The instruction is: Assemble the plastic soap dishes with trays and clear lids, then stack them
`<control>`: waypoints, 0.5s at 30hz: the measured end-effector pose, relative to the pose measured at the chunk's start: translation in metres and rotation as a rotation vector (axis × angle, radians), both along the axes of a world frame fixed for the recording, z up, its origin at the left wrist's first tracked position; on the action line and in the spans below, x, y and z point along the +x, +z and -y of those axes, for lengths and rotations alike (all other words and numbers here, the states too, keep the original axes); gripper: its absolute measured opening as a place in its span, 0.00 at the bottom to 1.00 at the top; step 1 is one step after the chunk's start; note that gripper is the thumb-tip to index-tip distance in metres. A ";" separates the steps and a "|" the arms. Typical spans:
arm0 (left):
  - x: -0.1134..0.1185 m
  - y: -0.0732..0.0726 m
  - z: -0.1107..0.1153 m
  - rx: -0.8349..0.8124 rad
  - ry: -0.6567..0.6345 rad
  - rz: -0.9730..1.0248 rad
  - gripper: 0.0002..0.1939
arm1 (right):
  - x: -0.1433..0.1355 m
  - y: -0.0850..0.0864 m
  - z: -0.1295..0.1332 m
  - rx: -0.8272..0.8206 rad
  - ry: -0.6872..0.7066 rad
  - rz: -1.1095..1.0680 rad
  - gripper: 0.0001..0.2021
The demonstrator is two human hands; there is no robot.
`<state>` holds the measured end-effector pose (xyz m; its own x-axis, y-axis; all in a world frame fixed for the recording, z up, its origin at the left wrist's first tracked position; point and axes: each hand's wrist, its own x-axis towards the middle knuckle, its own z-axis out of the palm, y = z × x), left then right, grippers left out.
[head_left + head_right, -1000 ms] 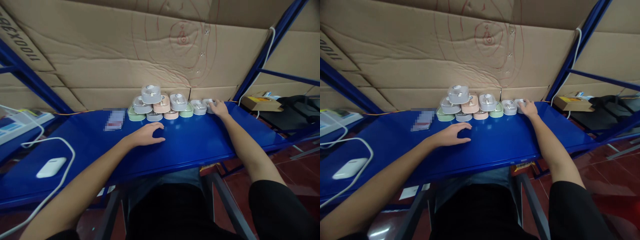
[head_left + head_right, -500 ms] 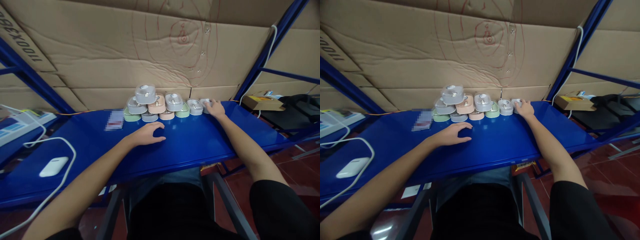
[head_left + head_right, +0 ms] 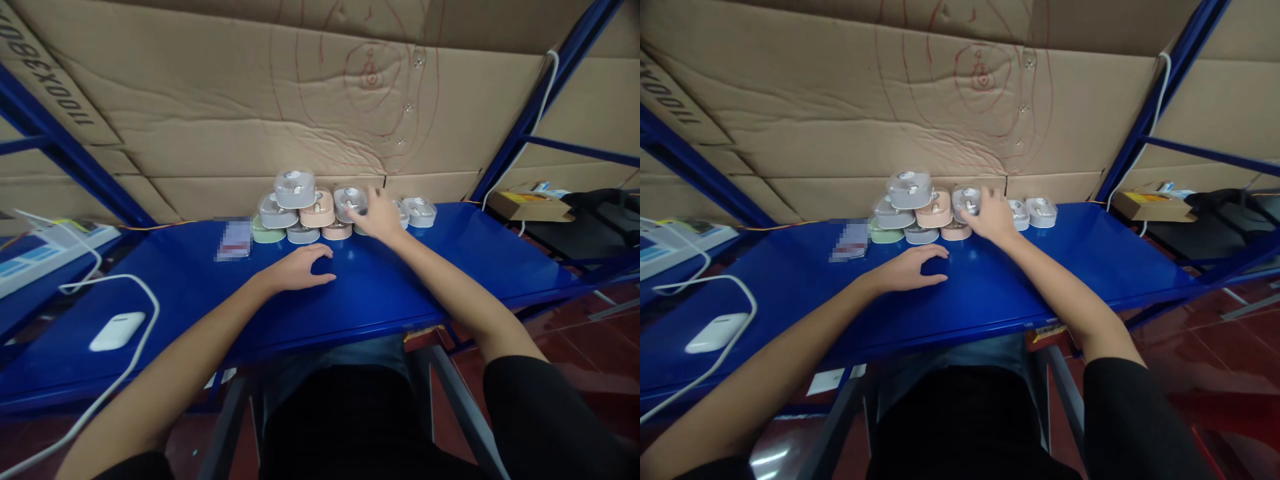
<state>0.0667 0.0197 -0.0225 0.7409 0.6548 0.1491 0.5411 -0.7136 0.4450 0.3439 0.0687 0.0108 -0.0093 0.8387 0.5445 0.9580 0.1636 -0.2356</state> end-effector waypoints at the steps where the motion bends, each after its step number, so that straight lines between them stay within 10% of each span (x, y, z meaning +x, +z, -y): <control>1: 0.000 0.000 0.000 0.002 -0.002 -0.005 0.30 | -0.014 0.000 0.001 -0.020 -0.019 0.013 0.43; 7: 0.000 0.002 0.002 0.003 -0.007 -0.020 0.28 | -0.037 -0.001 -0.005 -0.088 -0.080 0.008 0.40; 15: -0.001 0.000 -0.001 -0.020 0.106 0.087 0.35 | 0.024 0.011 0.008 -0.033 0.201 -0.255 0.38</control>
